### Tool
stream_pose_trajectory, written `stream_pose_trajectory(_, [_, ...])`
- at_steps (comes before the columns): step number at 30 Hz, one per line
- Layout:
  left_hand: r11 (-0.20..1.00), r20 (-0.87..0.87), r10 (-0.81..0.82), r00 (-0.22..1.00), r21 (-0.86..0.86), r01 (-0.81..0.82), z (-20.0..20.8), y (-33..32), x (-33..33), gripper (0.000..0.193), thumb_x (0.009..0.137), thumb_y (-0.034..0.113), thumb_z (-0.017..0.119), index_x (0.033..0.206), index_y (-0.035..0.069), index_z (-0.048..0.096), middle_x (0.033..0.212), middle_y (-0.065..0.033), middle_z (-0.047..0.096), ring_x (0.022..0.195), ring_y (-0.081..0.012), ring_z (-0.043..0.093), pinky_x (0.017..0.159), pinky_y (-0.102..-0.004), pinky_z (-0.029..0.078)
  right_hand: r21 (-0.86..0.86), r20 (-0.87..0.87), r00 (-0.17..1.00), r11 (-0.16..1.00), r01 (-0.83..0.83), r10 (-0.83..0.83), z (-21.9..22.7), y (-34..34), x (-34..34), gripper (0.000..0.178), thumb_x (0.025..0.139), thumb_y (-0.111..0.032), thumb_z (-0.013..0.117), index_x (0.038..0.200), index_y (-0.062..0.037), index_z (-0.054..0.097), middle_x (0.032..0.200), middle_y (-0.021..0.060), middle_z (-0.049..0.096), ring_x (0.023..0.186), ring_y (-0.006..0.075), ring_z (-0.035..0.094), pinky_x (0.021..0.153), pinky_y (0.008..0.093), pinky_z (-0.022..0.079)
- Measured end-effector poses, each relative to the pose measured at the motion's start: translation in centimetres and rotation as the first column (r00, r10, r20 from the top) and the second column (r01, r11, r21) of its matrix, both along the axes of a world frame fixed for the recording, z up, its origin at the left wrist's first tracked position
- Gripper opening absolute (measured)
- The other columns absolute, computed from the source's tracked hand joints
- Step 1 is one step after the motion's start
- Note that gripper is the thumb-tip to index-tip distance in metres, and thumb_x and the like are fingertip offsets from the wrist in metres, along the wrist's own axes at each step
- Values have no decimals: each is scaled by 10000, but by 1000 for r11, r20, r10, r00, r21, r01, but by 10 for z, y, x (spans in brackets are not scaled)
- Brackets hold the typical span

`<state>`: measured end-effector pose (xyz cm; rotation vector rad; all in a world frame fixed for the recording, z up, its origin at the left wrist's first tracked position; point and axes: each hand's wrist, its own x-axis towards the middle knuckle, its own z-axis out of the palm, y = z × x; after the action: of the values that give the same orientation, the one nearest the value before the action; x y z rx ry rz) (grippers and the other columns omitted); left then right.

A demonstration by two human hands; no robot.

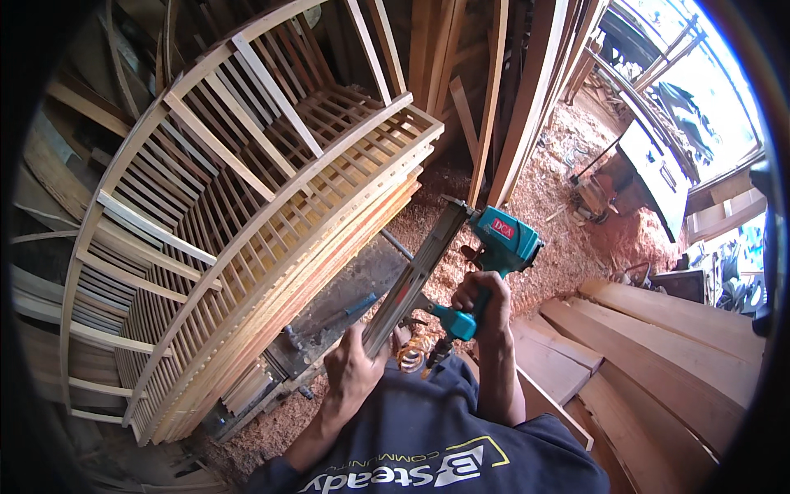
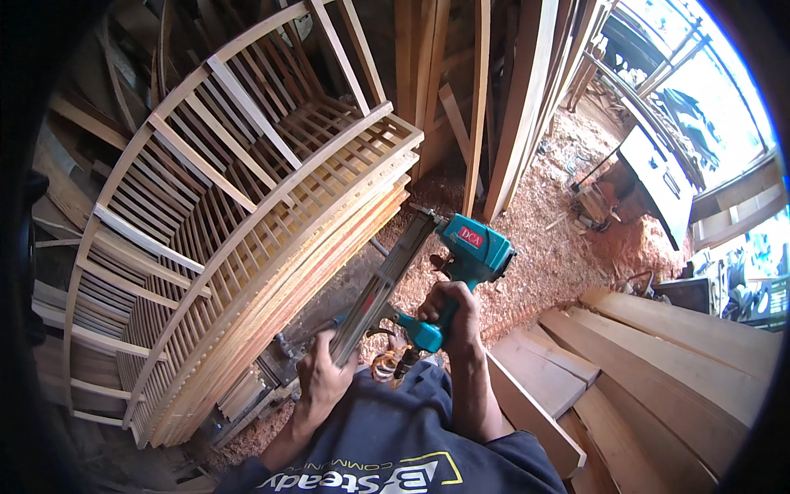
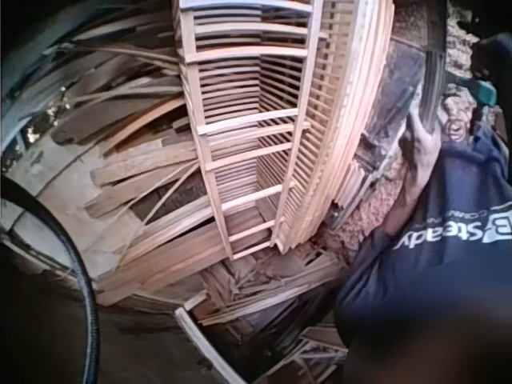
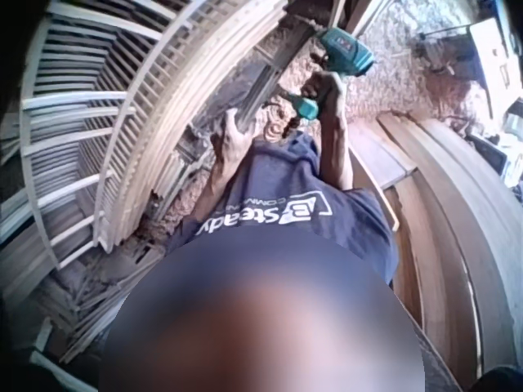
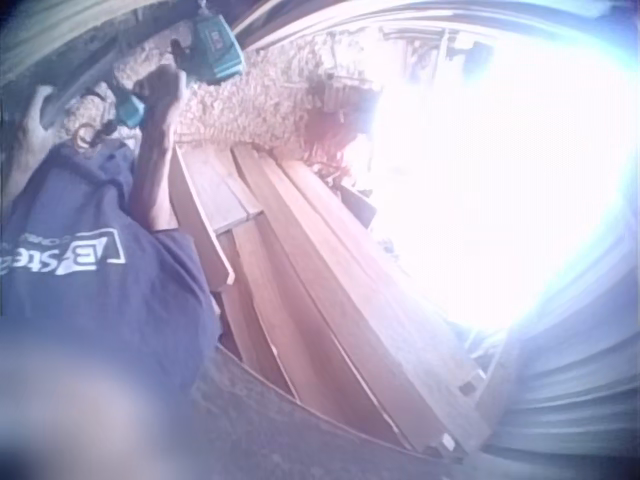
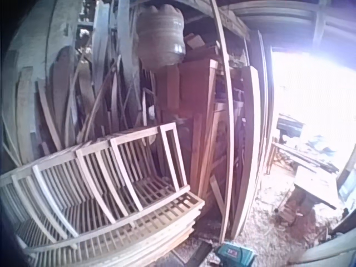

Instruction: The person assembles a curved wooden frame by placing thin wooden slats into position and securing them with a pneumatic nail gun. The person repeatedly aligns each slat and fastens it to the structure, working along the curve of the frame.

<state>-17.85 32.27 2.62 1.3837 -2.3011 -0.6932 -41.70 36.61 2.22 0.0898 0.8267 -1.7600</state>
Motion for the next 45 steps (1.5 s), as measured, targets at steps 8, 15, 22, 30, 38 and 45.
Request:
stream_pose_trajectory(8, [658,-498,132,857,690,300,15,3,51,730,809,516,730,1223,-25,470,1012,-137,641,901,-228,663,759,-345,523,85,88,987,986,-144,137,-18,6,2,240,832,-226,528,654,-115,411,583,0,370,486,141,401,537,317,406])
stream_pose_trajectory(15, [589,-453,271,849,776,226,-24,-104,-30,676,824,385,733,1285,-52,503,1192,-177,609,1080,-204,591,960,-320,457,80,240,933,952,-295,269,-35,0,27,201,823,-211,517,688,-108,410,597,-9,377,483,127,390,526,308,393])
stream_pose_trajectory(22, [526,-433,363,825,826,202,-83,-121,-60,250,863,259,715,916,21,663,737,-35,659,556,-74,591,494,-226,500,49,320,889,931,-361,327,-42,-2,45,205,830,-217,520,681,-118,421,602,-14,385,485,125,399,532,298,408])
stream_pose_trajectory(30, [856,-186,118,975,518,-5,-82,-119,-55,317,890,301,659,742,20,673,577,-47,602,507,-111,542,467,-327,417,64,308,898,935,-349,314,-40,-6,52,400,862,-174,469,1211,15,517,602,-32,343,478,102,354,505,278,364])
stream_pose_trajectory(38, [939,-211,79,974,343,-2,-65,-112,-58,396,934,345,594,779,-11,671,556,-94,574,470,-167,489,475,-357,385,118,285,909,930,-348,304,-36,-10,54,429,866,-162,457,1252,19,508,592,-32,347,474,100,354,496,279,361])
stream_pose_trajectory(45, [728,-287,305,908,686,-27,-52,-114,-1,613,973,572,408,1050,11,643,899,-123,677,784,-175,629,778,-359,494,111,257,917,933,-342,306,-39,-9,49,431,862,-161,462,1253,12,516,594,-33,345,475,104,349,499,279,364])
